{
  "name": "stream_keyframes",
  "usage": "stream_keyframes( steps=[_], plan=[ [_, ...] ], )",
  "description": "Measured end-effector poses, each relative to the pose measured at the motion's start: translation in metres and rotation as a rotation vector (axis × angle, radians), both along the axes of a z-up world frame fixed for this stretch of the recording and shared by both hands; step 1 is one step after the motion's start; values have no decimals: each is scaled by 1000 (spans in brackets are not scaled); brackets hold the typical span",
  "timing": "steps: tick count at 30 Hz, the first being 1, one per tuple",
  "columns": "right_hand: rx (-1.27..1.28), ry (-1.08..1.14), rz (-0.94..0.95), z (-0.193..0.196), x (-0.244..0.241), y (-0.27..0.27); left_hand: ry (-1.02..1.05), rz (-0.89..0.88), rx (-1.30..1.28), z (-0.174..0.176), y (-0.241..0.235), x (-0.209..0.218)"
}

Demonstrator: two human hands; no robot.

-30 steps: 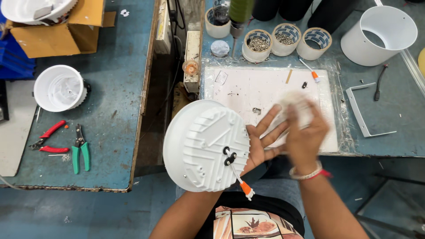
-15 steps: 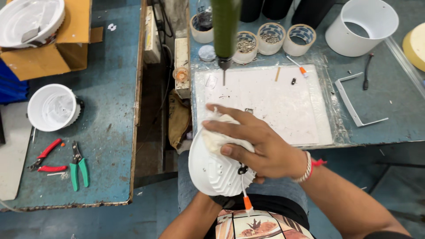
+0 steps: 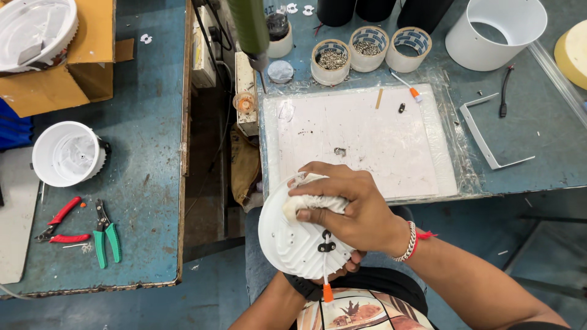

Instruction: The person cleans plastic light fixture components with a cloth, places them on a workspace, and uses a suspended power screwdriver to secure internal electronic components into the base.

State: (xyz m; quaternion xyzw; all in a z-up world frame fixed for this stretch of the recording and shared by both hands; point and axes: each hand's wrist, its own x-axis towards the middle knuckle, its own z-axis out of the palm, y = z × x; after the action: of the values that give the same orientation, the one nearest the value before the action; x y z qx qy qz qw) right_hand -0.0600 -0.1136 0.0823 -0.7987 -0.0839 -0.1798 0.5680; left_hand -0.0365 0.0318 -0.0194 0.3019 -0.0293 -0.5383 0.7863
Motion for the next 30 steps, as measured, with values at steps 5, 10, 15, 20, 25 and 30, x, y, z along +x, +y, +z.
stream_keyframes(
  steps=[5,10,15,20,25,30],
  plan=[
    [240,114,179,6,0,-11,12,6,10,1,1,1],
    [190,-8,268,9,-3,-10,94,-6,-7,1,4,2],
    [322,105,-17,-1,-3,12,456,-114,-235,16,0,10],
    [433,154,-34,-7,-3,13,551,-84,-239,29,0,10],
    [546,86,176,-12,0,-4,478,-96,-242,18,6,10],
    [545,174,227,-10,-8,-19,360,-68,-258,12,19,18]
  ],
)
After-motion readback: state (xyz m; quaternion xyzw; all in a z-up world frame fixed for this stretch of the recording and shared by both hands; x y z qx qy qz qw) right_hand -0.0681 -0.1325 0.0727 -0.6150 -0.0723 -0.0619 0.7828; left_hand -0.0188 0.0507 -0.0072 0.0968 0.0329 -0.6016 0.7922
